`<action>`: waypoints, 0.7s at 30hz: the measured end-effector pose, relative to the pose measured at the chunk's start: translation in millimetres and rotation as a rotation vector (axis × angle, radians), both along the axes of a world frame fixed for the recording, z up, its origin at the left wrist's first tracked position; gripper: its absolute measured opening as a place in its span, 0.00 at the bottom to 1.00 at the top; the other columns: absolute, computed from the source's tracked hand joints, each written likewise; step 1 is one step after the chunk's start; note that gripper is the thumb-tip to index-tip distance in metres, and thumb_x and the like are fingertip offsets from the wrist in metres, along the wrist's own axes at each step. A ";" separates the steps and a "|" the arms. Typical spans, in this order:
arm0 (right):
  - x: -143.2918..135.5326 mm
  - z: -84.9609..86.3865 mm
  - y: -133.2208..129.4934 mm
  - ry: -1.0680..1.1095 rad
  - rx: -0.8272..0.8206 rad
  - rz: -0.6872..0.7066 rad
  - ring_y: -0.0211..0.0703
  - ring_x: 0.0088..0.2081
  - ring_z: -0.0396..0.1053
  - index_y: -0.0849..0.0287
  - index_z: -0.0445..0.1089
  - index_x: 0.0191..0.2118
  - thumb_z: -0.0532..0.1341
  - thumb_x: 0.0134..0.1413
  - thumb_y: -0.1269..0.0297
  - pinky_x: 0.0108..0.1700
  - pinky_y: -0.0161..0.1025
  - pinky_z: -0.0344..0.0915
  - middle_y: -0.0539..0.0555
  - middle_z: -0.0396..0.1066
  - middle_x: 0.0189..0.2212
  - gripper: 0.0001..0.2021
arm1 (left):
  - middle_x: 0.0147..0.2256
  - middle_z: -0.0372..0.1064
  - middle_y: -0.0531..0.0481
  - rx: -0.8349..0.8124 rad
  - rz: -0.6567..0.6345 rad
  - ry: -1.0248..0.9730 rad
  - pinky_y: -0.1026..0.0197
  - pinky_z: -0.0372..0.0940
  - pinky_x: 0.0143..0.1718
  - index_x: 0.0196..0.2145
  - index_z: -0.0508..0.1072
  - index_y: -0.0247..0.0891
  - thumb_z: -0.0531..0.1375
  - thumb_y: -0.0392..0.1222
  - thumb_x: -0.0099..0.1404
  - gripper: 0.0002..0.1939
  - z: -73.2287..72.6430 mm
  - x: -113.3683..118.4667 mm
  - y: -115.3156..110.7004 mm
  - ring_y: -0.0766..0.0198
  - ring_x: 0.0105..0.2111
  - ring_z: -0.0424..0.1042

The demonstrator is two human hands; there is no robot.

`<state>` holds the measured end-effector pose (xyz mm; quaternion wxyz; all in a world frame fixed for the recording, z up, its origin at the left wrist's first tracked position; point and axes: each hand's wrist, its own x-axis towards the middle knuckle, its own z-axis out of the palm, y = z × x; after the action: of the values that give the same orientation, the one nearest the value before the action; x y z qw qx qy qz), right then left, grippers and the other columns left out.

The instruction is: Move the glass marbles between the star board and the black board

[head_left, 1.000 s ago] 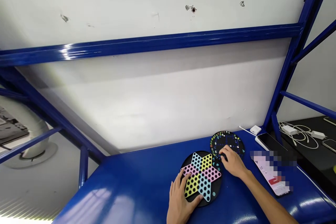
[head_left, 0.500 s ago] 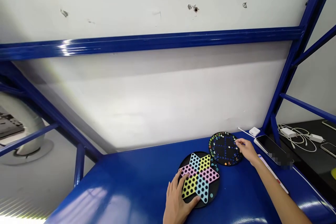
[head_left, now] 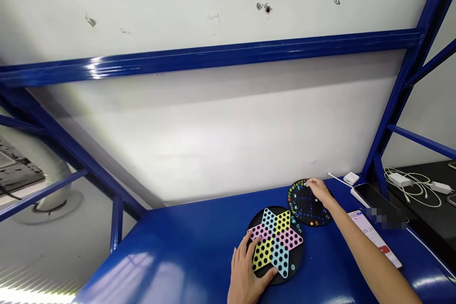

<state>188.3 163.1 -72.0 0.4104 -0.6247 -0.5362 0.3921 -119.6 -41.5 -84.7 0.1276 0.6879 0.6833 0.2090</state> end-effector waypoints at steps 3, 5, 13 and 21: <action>-11.9 -0.5 3.9 -0.260 0.019 0.091 0.44 0.32 0.68 0.55 0.70 0.37 0.61 0.52 0.62 0.33 0.37 0.60 0.49 0.68 0.26 0.06 | 0.68 0.56 0.47 0.013 -0.004 0.001 0.34 0.53 0.67 0.61 0.68 0.53 0.63 0.64 0.55 0.37 -2.6 -1.3 0.7 0.41 0.66 0.59; -20.6 -1.3 5.7 -0.390 0.042 0.144 0.46 0.39 0.70 0.54 0.70 0.41 0.62 0.53 0.66 0.38 0.38 0.61 0.53 0.72 0.34 0.08 | 0.68 0.56 0.47 0.010 0.000 -0.004 0.34 0.52 0.67 0.61 0.68 0.53 0.64 0.63 0.55 0.37 -3.3 -1.5 0.7 0.41 0.66 0.58; -45.6 6.5 -5.9 -0.607 0.123 0.275 0.47 0.43 0.70 0.58 0.70 0.39 0.55 0.64 0.65 0.44 0.40 0.62 0.59 0.73 0.42 0.07 | 0.68 0.56 0.45 -0.016 0.004 -0.043 0.33 0.49 0.68 0.61 0.68 0.53 0.64 0.64 0.55 0.38 0.7 0.2 -2.7 0.40 0.67 0.57; -48.1 23.8 -60.1 -0.583 0.180 0.690 0.41 0.34 0.68 0.56 0.74 0.34 0.65 0.46 0.65 0.37 0.36 0.60 0.51 0.72 0.33 0.06 | 0.69 0.55 0.47 -0.019 -0.005 -0.048 0.33 0.47 0.69 0.62 0.67 0.52 0.65 0.61 0.55 0.37 -3.2 -0.4 0.1 0.41 0.68 0.56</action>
<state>140.2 103.0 -48.2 0.1406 -0.4559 -0.8379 0.2653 -119.9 -41.3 -87.9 0.1510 0.6832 0.6803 0.2183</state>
